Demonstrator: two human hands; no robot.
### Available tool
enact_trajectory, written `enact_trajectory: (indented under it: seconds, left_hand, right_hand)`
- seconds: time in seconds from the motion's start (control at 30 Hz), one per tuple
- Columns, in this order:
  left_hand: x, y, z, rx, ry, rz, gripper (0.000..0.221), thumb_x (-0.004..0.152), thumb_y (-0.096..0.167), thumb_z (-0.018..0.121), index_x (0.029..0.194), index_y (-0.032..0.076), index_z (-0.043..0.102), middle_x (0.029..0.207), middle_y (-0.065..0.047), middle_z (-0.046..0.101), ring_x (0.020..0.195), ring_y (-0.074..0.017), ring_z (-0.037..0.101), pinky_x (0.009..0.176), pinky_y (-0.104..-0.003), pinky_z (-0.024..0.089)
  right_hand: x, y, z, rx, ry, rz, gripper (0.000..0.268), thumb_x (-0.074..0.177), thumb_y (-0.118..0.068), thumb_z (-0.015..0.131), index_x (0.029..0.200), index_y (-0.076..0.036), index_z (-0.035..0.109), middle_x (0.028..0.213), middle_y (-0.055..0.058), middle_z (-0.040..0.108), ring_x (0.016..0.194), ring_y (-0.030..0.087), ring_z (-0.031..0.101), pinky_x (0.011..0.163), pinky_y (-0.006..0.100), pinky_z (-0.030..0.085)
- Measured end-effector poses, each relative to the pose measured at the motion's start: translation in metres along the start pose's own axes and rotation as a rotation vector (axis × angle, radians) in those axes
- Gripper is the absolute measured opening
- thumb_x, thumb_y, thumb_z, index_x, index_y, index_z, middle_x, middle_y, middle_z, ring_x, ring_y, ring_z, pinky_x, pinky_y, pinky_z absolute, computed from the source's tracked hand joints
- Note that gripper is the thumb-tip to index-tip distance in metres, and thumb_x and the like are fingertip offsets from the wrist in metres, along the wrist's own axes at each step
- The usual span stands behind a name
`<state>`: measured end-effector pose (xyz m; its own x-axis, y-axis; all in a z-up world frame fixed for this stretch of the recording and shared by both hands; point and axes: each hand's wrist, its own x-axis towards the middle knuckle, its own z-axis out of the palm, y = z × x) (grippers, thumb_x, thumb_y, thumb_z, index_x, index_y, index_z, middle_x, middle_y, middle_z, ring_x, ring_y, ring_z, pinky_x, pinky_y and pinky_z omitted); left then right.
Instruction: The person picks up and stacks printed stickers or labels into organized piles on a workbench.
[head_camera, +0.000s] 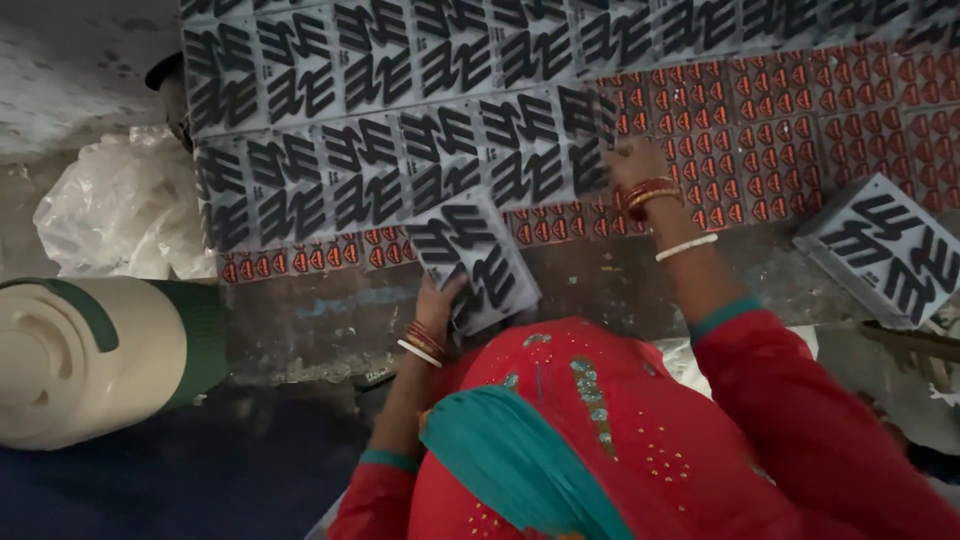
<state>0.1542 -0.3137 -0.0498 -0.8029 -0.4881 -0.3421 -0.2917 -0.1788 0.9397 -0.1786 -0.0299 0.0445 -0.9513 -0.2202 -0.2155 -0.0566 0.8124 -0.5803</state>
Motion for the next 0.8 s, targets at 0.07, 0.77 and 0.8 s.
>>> enact_trajectory:
  seconds: [0.07, 0.77, 0.8]
  left_hand:
    - [-0.002, 0.004, 0.003, 0.003, 0.018, 0.027, 0.062, 0.082, 0.021, 0.083, 0.134, -0.001, 0.058, 0.124, -0.014, 0.071, 0.111, -0.0236, 0.067, 0.099, -0.035, 0.051]
    - [-0.008, 0.009, 0.008, -0.081, 0.027, 0.078, 0.053, 0.082, 0.017, 0.083, 0.126, -0.002, 0.06, 0.116, -0.012, 0.074, 0.104, -0.0212, 0.07, 0.093, -0.033, 0.055]
    - [-0.009, 0.012, 0.007, -0.054, 0.019, 0.097, 0.052, 0.083, 0.017, 0.083, 0.126, -0.002, 0.061, 0.116, -0.012, 0.074, 0.105, -0.0212, 0.07, 0.093, -0.033, 0.055]
  right_hand:
    - [0.006, -0.016, -0.007, 0.073, 0.004, 0.109, 0.047, 0.089, -0.045, 0.073, 0.105, -0.001, 0.076, 0.102, 0.025, 0.075, 0.095, 0.038, 0.074, 0.086, 0.046, 0.056]
    - [0.043, -0.053, 0.017, 0.154, -0.166, 0.095, 0.062, 0.097, -0.054, 0.071, 0.119, 0.005, 0.073, 0.117, 0.026, 0.071, 0.101, 0.036, 0.07, 0.088, 0.045, 0.05]
    - [0.026, -0.074, 0.006, 0.261, -0.188, 0.165, 0.059, 0.094, -0.049, 0.07, 0.118, 0.005, 0.072, 0.115, 0.027, 0.073, 0.098, 0.037, 0.069, 0.086, 0.046, 0.052]
